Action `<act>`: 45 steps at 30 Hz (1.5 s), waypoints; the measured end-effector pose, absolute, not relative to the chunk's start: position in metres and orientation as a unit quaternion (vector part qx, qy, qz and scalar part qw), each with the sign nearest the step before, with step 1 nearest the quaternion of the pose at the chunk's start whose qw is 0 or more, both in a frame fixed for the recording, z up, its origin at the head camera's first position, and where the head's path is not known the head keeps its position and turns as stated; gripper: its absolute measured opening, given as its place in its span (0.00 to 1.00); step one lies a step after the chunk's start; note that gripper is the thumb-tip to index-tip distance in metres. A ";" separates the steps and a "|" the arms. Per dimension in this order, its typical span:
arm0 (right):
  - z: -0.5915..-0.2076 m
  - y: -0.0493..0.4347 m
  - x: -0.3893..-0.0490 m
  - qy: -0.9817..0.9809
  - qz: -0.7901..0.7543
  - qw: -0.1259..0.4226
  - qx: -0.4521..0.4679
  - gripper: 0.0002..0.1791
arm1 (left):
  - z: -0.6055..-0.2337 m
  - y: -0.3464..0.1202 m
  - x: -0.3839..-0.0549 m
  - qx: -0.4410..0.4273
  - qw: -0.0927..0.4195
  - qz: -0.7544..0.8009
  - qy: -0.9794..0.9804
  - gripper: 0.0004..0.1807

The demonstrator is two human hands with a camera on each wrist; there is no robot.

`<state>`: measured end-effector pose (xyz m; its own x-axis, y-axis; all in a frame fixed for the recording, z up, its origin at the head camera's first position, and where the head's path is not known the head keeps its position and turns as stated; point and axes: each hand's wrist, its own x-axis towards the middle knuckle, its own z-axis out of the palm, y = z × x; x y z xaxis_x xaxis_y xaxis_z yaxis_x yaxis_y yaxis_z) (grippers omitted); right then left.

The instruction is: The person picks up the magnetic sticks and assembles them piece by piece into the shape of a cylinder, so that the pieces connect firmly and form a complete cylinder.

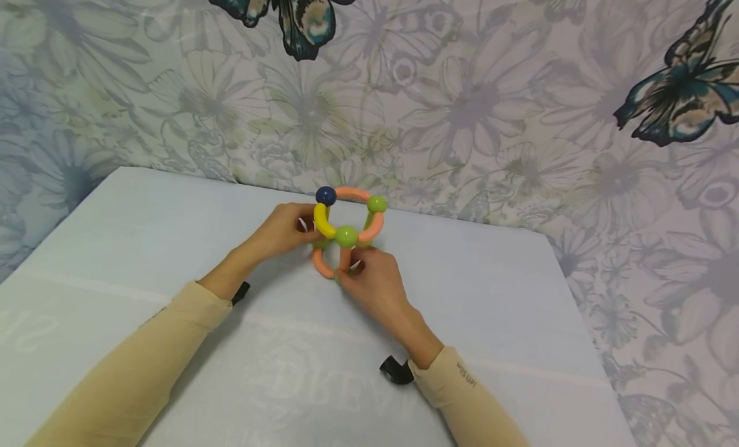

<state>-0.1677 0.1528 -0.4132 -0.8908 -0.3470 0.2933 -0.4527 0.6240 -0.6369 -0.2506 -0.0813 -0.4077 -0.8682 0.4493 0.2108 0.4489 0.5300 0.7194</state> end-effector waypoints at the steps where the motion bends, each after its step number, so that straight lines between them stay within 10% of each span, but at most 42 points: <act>1: -0.413 0.154 -0.169 -0.900 0.371 0.072 0.217 0.08 | -0.408 -0.082 -0.251 0.255 0.000 0.412 0.874 0.12; 45: -0.426 0.184 -0.197 -0.898 0.392 0.099 0.176 0.05 | -0.406 -0.080 -0.247 0.263 0.029 0.444 0.856 0.14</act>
<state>-0.1972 0.1843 -0.4262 -0.9180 -0.2389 0.3164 -0.3945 0.6310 -0.6680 -0.2475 -0.0801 -0.4060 -0.8604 0.4756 0.1829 0.4232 0.4671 0.7764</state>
